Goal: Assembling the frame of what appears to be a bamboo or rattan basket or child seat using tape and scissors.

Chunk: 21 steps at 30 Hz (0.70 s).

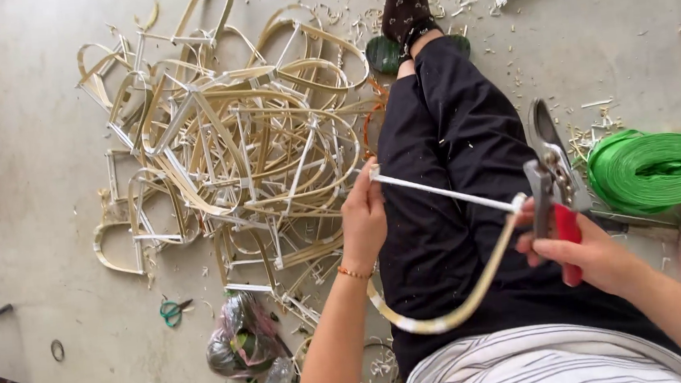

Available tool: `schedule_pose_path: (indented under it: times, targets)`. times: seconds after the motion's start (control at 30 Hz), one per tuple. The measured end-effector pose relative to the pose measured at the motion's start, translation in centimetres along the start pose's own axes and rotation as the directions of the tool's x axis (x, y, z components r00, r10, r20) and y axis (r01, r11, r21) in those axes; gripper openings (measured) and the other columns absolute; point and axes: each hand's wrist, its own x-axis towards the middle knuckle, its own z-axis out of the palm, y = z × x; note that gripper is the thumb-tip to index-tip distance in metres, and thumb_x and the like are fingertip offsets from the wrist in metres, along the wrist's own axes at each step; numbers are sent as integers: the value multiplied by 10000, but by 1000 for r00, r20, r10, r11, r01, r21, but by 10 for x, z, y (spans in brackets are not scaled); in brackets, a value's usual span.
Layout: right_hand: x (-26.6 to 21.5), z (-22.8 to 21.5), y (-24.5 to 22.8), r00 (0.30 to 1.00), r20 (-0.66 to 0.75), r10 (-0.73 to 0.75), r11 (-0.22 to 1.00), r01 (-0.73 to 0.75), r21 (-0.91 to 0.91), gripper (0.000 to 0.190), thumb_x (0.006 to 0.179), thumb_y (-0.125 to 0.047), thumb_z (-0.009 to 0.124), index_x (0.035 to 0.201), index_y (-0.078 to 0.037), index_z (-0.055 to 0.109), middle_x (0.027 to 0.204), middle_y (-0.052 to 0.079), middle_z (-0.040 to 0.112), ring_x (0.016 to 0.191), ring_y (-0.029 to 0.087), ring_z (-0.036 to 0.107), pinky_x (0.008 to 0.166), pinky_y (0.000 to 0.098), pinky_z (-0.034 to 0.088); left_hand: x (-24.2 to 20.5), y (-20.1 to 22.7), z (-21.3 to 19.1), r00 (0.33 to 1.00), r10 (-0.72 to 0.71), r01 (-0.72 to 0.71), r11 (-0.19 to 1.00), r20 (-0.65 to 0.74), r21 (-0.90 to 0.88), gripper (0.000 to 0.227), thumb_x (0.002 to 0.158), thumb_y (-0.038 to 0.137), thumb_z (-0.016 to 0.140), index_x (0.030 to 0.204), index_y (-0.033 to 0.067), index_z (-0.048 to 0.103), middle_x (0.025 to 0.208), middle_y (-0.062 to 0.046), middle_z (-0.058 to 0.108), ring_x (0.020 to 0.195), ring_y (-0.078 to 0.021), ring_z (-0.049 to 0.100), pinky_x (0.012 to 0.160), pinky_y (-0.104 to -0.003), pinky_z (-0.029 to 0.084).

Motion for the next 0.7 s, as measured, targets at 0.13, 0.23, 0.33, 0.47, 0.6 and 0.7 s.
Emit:
schedule_pose_path:
  times: [0.13,0.23,0.33,0.47,0.6,0.7]
  targets:
    - [23,19,-27,972,-228,-55,980,9,-198,569,914,-52,744,1438,-47,524,1062,102,643,820,211,580,659,399,449,-16,70,-29,999,-33,26,961,22,274,524,1027,111,586,1539,58,488,967,-131,613,841,-202,585,798,-302,517]
    - [38,13,-21,986,-111,-123,990,114,-83,572,819,-35,723,1362,-65,546,1018,87,659,918,150,652,827,303,525,-47,70,-81,861,187,32,908,473,-418,357,1108,120,499,1432,10,604,1375,-82,611,1300,-168,594,1018,-312,537]
    - [37,30,-27,994,-47,-99,989,93,-112,587,781,-27,725,1337,-77,542,1069,77,688,953,140,684,828,298,535,-32,80,-61,841,75,29,983,535,-183,427,1089,120,555,1500,5,578,1336,-121,659,1302,-209,610,1121,-329,465]
    - [38,42,-44,997,21,-76,996,77,-36,613,799,-40,680,1386,-85,508,1134,71,703,969,157,688,698,356,493,-30,34,32,781,-5,190,954,624,-230,573,993,96,616,1528,83,411,1361,-68,582,1193,-122,585,998,-286,510]
    - [28,20,-53,975,153,-161,950,195,-243,870,730,-51,738,1513,-142,371,1248,87,648,1167,182,618,1007,351,463,-16,27,25,830,-30,190,954,556,-233,373,1061,103,603,1431,55,590,1158,-70,698,985,-104,661,890,-270,561]
    - [17,16,-61,990,89,-113,655,142,-742,959,691,-174,793,1546,-181,358,1334,120,574,1255,261,550,1065,396,423,-7,64,-7,913,110,-96,994,392,-56,294,1052,121,616,1332,61,685,1045,-70,741,895,-143,702,829,-272,570]
